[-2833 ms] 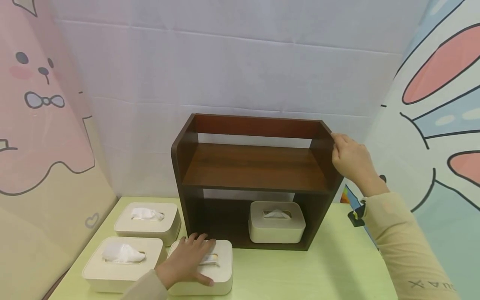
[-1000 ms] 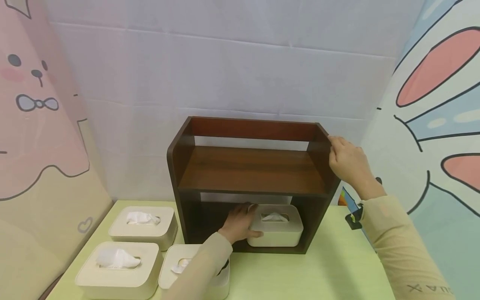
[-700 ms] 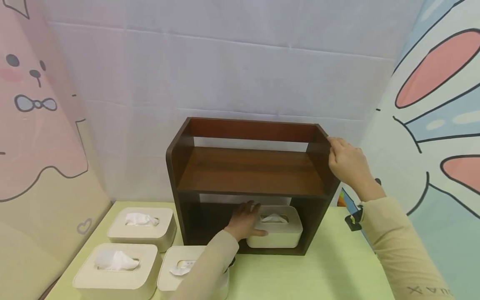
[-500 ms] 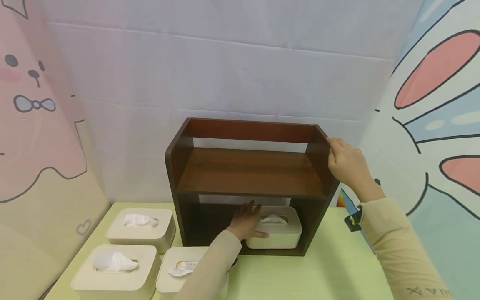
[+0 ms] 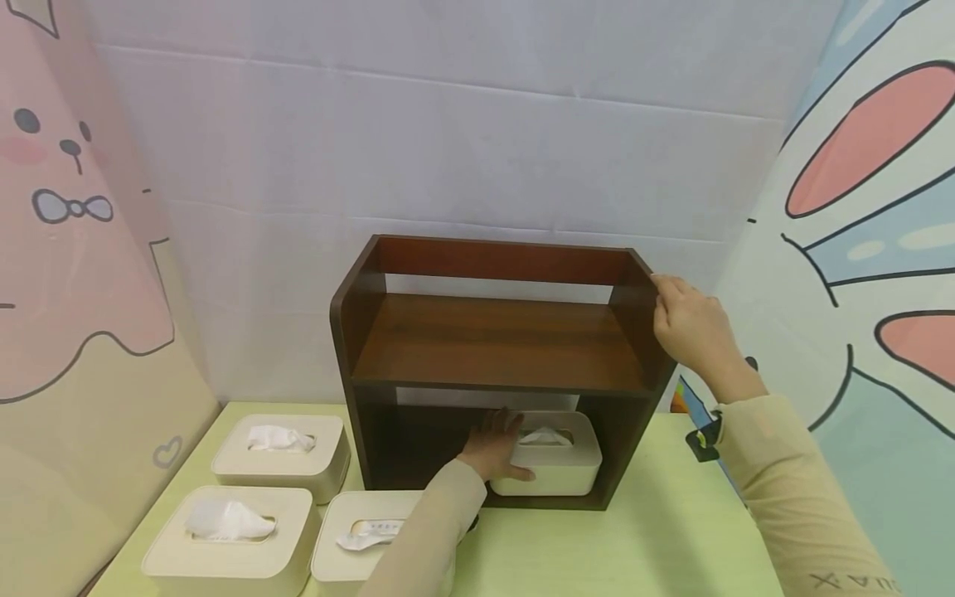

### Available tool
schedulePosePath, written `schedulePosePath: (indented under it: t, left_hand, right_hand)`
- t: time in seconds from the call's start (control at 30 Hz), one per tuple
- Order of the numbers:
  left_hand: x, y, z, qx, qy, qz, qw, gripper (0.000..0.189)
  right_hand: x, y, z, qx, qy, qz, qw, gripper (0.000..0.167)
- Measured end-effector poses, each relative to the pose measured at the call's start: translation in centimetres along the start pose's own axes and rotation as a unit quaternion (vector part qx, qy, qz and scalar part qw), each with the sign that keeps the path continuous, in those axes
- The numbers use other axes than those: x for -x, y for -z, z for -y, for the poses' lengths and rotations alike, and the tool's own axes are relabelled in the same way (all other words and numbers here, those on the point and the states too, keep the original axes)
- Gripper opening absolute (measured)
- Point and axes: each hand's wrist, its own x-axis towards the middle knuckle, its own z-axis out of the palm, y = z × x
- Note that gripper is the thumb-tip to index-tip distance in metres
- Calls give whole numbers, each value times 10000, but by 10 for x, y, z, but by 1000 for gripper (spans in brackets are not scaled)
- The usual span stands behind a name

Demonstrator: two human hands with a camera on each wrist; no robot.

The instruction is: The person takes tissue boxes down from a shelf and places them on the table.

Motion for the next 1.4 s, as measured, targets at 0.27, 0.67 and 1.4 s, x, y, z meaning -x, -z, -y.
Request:
schedulePosePath:
  t: [0.27, 0.67, 1.4]
  left_hand:
    - [1, -1, 1, -223, -11, -174, 9996, 101]
    - [6, 2, 4, -402, 41, -76, 9992, 108]
    - [3, -6, -10, -56, -62, -283, 9996, 105]
  right_hand:
    - [0, 0, 0, -19, -53, 60, 10000, 40]
    - [1, -2, 0, -47, -1, -71, 10000, 39]
    - [0, -3, -1, -87, -64, -6, 9999, 39]
